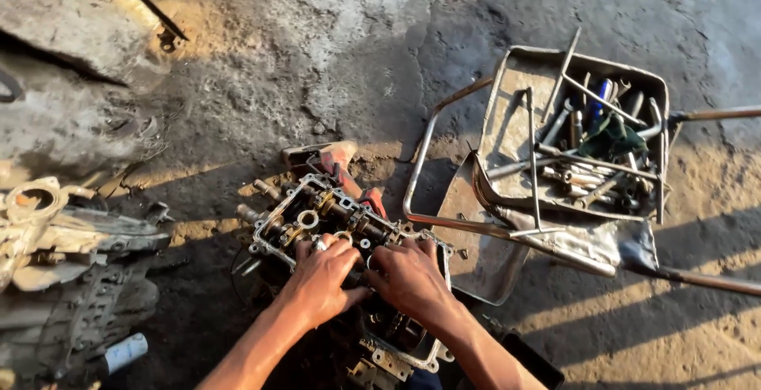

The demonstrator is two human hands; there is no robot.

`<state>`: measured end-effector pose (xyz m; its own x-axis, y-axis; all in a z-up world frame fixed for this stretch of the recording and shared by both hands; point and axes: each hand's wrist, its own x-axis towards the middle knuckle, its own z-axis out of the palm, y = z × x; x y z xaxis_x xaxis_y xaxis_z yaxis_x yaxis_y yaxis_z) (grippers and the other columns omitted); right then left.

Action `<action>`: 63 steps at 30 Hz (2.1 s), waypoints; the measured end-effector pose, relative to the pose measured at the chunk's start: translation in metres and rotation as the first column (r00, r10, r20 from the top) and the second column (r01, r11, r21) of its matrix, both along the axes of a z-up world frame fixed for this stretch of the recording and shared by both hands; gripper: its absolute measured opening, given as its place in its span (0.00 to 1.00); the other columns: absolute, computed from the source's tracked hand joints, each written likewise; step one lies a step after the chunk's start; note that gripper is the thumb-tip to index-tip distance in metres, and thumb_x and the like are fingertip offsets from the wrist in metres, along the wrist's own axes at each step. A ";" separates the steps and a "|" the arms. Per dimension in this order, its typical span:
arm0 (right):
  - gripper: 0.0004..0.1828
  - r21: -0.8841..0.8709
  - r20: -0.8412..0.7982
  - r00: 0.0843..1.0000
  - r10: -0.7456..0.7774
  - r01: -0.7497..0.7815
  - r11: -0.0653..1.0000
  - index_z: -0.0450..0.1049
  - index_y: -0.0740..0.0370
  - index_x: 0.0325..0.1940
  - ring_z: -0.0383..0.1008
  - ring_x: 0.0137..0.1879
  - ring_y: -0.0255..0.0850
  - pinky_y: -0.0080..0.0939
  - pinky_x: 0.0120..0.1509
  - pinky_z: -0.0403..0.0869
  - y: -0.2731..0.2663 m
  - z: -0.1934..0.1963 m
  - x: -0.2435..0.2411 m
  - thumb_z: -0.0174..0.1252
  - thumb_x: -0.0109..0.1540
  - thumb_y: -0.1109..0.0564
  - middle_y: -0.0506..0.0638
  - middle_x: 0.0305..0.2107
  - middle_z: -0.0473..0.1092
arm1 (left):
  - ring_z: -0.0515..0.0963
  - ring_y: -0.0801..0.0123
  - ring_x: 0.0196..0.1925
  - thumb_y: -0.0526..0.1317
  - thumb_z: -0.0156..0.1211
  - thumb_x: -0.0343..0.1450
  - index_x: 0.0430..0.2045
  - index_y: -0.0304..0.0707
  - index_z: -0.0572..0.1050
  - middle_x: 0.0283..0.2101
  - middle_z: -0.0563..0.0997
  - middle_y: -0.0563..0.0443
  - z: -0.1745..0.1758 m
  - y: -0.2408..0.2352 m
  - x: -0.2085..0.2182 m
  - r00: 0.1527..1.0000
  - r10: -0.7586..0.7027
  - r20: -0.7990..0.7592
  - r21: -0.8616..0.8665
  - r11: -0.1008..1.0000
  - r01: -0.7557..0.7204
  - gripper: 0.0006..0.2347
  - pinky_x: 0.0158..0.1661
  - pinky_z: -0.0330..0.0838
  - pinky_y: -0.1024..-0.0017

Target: The person uses a T-handle wrench to tighten bolts on an exposed engine block. They rotate the wrench repeatedly on several bolt heads while holding the engine steady with the other hand. The work is performed on a concrete floor next to a metal tray containing various tools.

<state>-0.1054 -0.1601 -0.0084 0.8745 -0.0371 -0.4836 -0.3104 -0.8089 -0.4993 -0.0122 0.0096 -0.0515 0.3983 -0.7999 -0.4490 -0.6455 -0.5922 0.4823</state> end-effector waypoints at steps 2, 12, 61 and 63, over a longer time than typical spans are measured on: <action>0.18 0.021 -0.005 0.998 0.059 -0.059 0.998 0.66 0.54 0.31 0.70 0.42 0.46 0.54 0.59 0.59 -0.002 -0.003 0.004 0.56 0.69 0.44 0.49 0.30 0.73 | 0.80 0.58 0.51 0.56 0.70 0.67 0.41 0.43 0.78 0.50 0.80 0.47 -0.013 0.013 -0.021 0.991 0.122 0.046 -0.075 0.990 -0.118 0.20 0.57 0.57 0.46; 0.14 0.075 -0.035 0.966 0.257 -0.254 0.964 0.67 0.55 0.42 0.67 0.32 0.38 0.45 0.50 0.73 -0.012 -0.028 0.008 0.50 0.72 0.44 0.47 0.32 0.69 | 0.76 0.66 0.40 0.49 0.61 0.71 0.32 0.50 0.74 0.34 0.80 0.57 -0.011 0.012 -0.069 0.882 0.471 -0.016 -0.123 0.874 -0.470 0.07 0.47 0.63 0.60; 0.10 0.148 -0.186 0.982 0.014 0.014 0.989 0.70 0.53 0.38 0.67 0.26 0.34 0.40 0.34 0.72 -0.005 -0.018 0.006 0.59 0.68 0.48 0.43 0.26 0.72 | 0.71 0.61 0.57 0.41 0.72 0.65 0.58 0.49 0.71 0.56 0.72 0.52 0.047 -0.013 0.052 0.987 -0.082 -0.139 0.255 0.960 0.116 0.25 0.65 0.61 0.50; 0.08 0.139 -0.147 0.988 0.046 -0.026 0.990 0.69 0.53 0.38 0.65 0.26 0.34 0.38 0.33 0.71 -0.006 -0.022 0.003 0.58 0.67 0.50 0.43 0.26 0.71 | 0.75 0.71 0.34 0.40 0.68 0.71 0.33 0.36 0.74 0.36 0.74 0.55 0.058 -0.015 0.028 0.967 0.029 -0.253 0.177 0.984 0.017 0.08 0.37 0.81 0.77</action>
